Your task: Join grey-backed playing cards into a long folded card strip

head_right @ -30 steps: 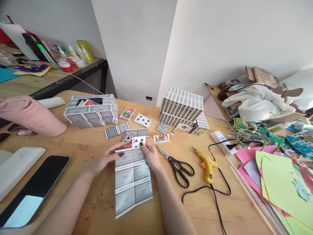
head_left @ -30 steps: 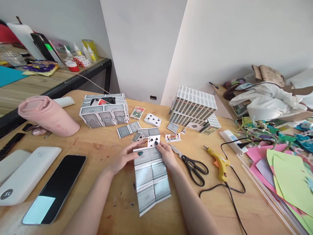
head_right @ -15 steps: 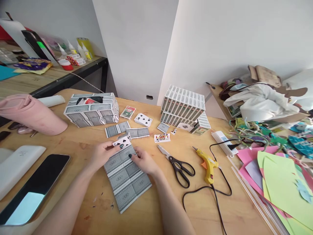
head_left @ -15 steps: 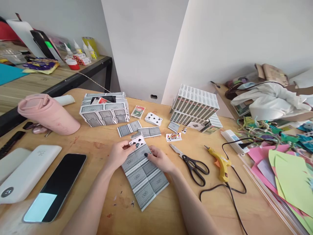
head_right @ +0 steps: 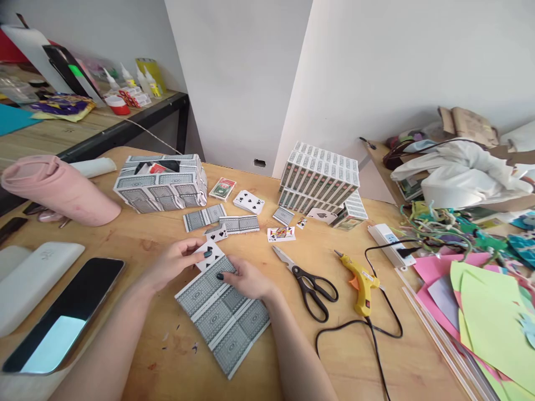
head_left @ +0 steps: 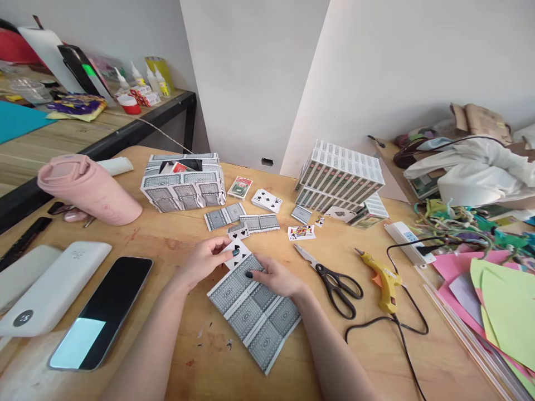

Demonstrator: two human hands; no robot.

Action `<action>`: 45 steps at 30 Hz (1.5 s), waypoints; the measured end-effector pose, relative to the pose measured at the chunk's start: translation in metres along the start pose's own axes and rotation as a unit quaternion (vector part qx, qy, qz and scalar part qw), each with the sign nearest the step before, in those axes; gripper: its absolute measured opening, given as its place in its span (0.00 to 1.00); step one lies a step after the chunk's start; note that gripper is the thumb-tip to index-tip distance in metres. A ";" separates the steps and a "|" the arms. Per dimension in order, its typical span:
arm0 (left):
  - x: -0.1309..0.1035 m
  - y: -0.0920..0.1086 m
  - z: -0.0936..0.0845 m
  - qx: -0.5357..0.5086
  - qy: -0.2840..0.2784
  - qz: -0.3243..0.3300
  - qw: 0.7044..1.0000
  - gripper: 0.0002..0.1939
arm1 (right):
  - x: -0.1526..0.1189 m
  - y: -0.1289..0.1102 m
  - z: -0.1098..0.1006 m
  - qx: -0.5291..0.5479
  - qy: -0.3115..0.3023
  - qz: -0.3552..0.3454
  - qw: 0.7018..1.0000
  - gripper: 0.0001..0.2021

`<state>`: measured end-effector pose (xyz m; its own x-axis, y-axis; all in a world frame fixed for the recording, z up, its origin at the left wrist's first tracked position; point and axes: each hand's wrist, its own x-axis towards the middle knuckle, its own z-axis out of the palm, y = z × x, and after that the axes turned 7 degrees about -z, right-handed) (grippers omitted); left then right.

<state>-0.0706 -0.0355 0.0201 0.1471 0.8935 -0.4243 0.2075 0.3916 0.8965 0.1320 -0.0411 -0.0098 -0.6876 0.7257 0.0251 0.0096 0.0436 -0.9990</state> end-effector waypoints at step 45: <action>0.011 -0.007 0.009 0.082 -0.107 -0.020 0.991 0.15 | -0.002 0.001 0.006 -0.074 0.033 0.044 0.996 0.05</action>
<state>-0.0613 -0.0303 0.0076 0.3340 0.8043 -0.4914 0.3685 0.3684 0.8535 0.1287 -0.0464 -0.0109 -0.6299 0.7748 -0.0542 0.1774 0.0755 -0.9812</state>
